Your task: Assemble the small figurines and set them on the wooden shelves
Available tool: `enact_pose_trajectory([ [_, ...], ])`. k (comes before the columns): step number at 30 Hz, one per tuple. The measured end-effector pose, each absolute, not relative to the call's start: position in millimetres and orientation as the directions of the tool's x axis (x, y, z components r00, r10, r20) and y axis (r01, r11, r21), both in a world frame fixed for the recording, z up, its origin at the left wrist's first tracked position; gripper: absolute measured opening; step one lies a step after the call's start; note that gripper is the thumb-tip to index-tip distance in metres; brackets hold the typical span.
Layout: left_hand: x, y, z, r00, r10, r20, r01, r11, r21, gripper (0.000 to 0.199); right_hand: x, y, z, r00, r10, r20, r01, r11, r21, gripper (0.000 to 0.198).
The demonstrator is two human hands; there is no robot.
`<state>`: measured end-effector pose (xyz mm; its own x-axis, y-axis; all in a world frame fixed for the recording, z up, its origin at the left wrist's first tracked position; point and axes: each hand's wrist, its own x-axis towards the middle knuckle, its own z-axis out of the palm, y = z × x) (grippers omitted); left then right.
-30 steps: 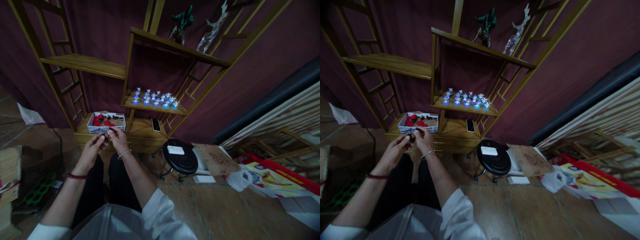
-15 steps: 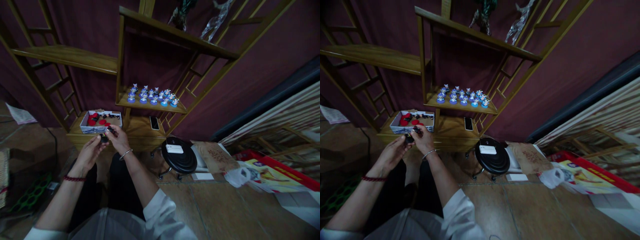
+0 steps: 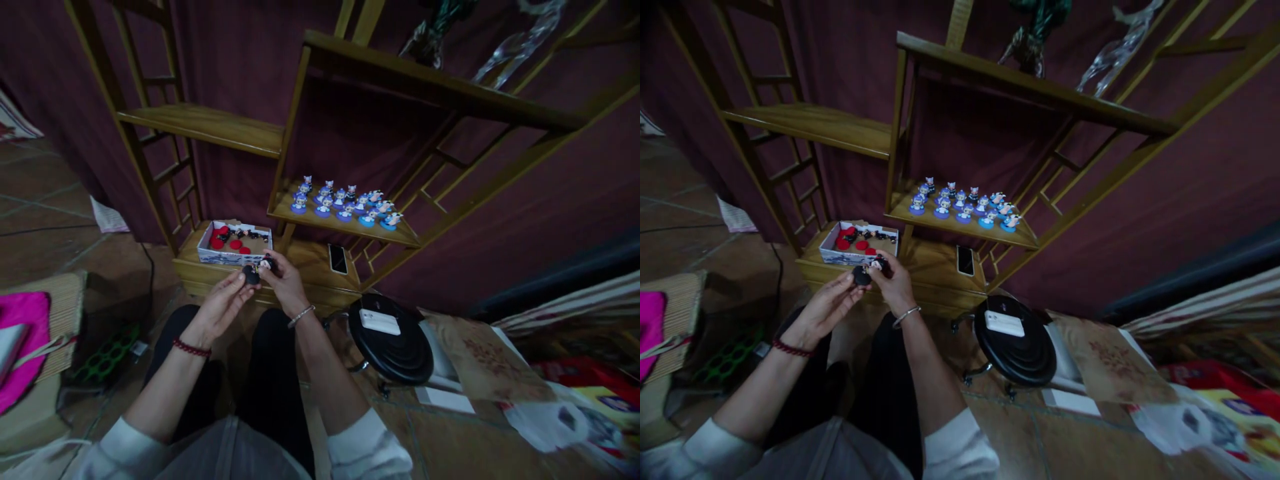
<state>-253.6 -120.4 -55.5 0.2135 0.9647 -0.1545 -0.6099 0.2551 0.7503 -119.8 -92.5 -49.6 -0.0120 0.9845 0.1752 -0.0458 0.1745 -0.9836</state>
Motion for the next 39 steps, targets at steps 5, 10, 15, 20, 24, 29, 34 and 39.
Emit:
enact_pose_trajectory([
  [5, -257, -125, -50, 0.255, 0.960, -0.119, -0.659, 0.263, 0.704, 0.030, -116, -97, -44, -0.048, 0.977, 0.206, -0.021, 0.205, -0.979, 0.043],
  [10, -260, -127, -50, 0.282, 0.955, -0.086, -0.674, 0.261, 0.691, 0.032, -114, -99, -43, -0.047, 0.971, 0.235, 0.025, 0.237, -0.971, 0.041],
  [15, -260, -126, -52, 0.274, 0.957, -0.096, -0.677, 0.262, 0.687, 0.030, -115, -100, -38, -0.056, 0.968, 0.246, 0.037, 0.248, -0.968, 0.040],
  [20, -261, -125, -53, 0.277, 0.955, -0.103, -0.691, 0.273, 0.669, 0.028, -116, -101, -32, -0.053, 0.975, 0.215, 0.065, 0.218, -0.974, 0.038],
  [24, -260, -124, -53, 0.278, 0.954, -0.114, -0.700, 0.283, 0.656, 0.028, -117, -101, -32, -0.066, 0.977, 0.203, 0.044, 0.207, -0.977, 0.037],
  [29, -260, -125, -52, 0.272, 0.954, -0.125, -0.690, 0.284, 0.666, 0.028, -116, -102, -30, -0.086, 0.976, 0.202, 0.055, 0.207, -0.977, 0.036],
  [34, -261, -123, -55, 0.285, 0.953, -0.103, -0.703, 0.281, 0.654, 0.025, -114, -102, -28, -0.131, 0.967, 0.219, 0.083, 0.231, -0.969, 0.035],
  [39, -262, -123, -58, 0.287, 0.952, -0.106, -0.712, 0.286, 0.642, 0.023, -114, -102, -27, -0.194, 0.953, 0.233, 0.102, 0.256, -0.961, 0.037],
])
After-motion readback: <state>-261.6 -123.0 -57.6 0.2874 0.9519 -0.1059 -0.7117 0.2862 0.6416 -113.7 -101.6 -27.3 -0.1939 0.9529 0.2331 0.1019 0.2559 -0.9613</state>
